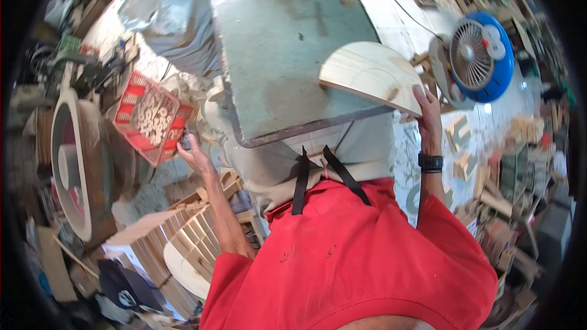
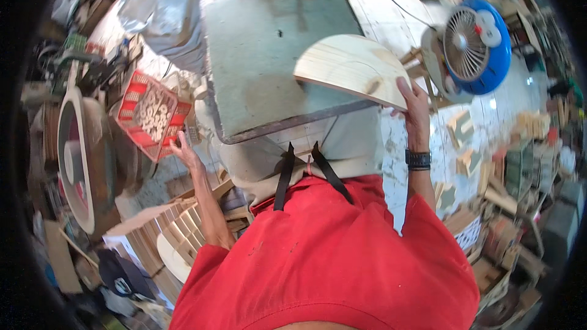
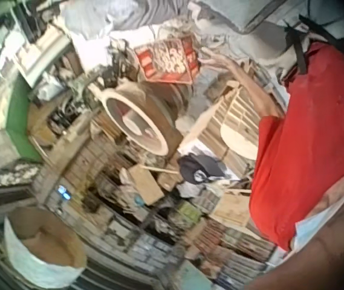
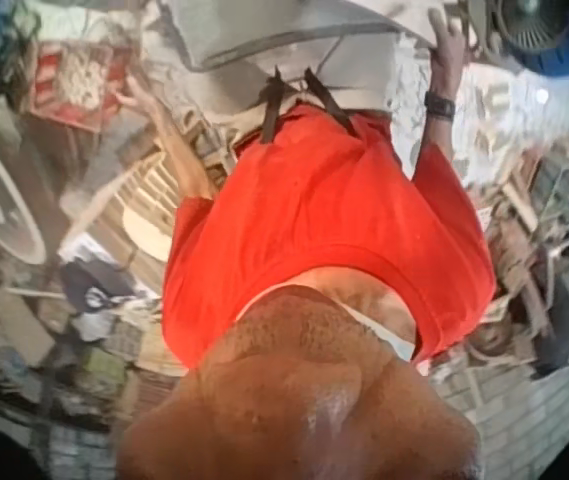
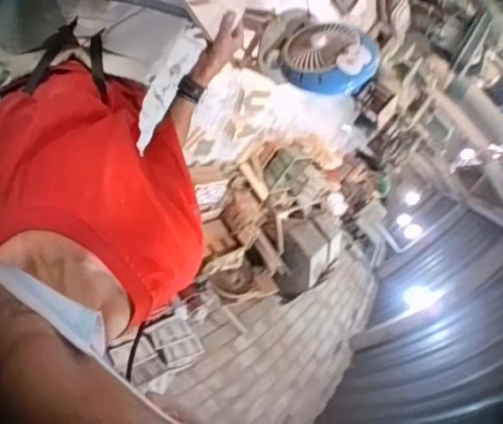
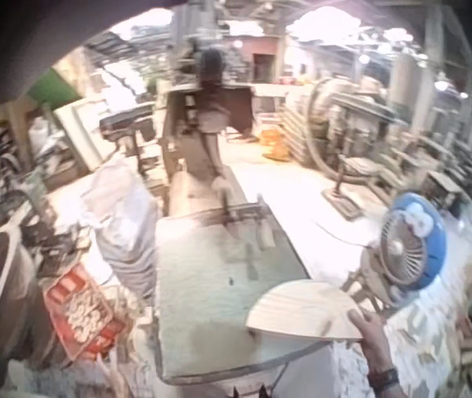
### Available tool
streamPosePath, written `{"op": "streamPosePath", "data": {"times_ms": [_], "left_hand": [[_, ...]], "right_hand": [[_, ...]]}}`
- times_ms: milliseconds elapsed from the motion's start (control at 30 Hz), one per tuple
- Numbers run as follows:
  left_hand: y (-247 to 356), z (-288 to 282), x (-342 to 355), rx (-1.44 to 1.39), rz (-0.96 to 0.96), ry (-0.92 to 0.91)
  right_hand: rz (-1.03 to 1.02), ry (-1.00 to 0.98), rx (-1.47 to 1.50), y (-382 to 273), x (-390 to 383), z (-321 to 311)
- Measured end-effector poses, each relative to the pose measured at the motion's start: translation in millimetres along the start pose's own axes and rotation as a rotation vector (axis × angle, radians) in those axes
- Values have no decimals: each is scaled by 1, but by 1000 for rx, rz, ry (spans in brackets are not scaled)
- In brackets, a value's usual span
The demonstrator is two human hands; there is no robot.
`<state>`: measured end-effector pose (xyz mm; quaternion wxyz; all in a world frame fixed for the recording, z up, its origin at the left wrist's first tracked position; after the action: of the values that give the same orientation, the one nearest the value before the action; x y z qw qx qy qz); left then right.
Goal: Cutting a curved piece of wood using a scroll saw.
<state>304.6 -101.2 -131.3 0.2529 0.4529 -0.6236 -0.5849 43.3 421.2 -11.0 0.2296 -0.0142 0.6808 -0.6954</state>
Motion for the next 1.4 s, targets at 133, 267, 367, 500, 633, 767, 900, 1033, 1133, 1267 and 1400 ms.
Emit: {"op": "streamPosePath", "data": {"times_ms": [133, 267, 367, 500, 633, 767, 900, 1033, 1133, 1267, 1400], "left_hand": [[101, 72, -81, 179, 454, -67], [145, 116, -141, 475, 916, -351], [154, 127, -156, 428, 931, -534], [177, 123, -156, 434, 845, -767], [218, 133, -182, 878, 1168, -959], [226, 135, -189, 506, 966, -688], [189, 102, -183, -411, 269, -687], [171, 129, -204, -507, 67, -673], [198, 128, -176, -84, 50, -884], [225, 174, -139, 545, 338, -1261], [239, 207, -112, 881, 584, -1134]], "right_hand": [[-23, -45, 11, -6, -30, 14], [-31, -43, 6, -2, -51, 21], [-26, 2, -33, -9, -70, 55], [-357, 149, -475, -14, -97, 96], [-660, 76, -536, -39, -110, 112], [-614, -13, -287, -45, -121, 120], [-482, -75, 247, -28, -123, 151], [-377, -566, 7, 2, -126, 145], [-364, -744, -12, 6, -118, 140], [-210, -878, -355, 3, -96, 129], [-463, -614, -600, -12, -88, 148]]}}
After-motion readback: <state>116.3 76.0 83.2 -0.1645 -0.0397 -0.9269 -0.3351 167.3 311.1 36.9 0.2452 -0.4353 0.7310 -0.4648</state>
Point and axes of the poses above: each hand's wrist, its own x-axis towards the middle knuckle, its own z-axis out of the palm, y = z × x, the point moved 2 cm from there along x, towards the middle knuckle, and after that the axes turned 14 degrees about -y, right-handed, at the moved point
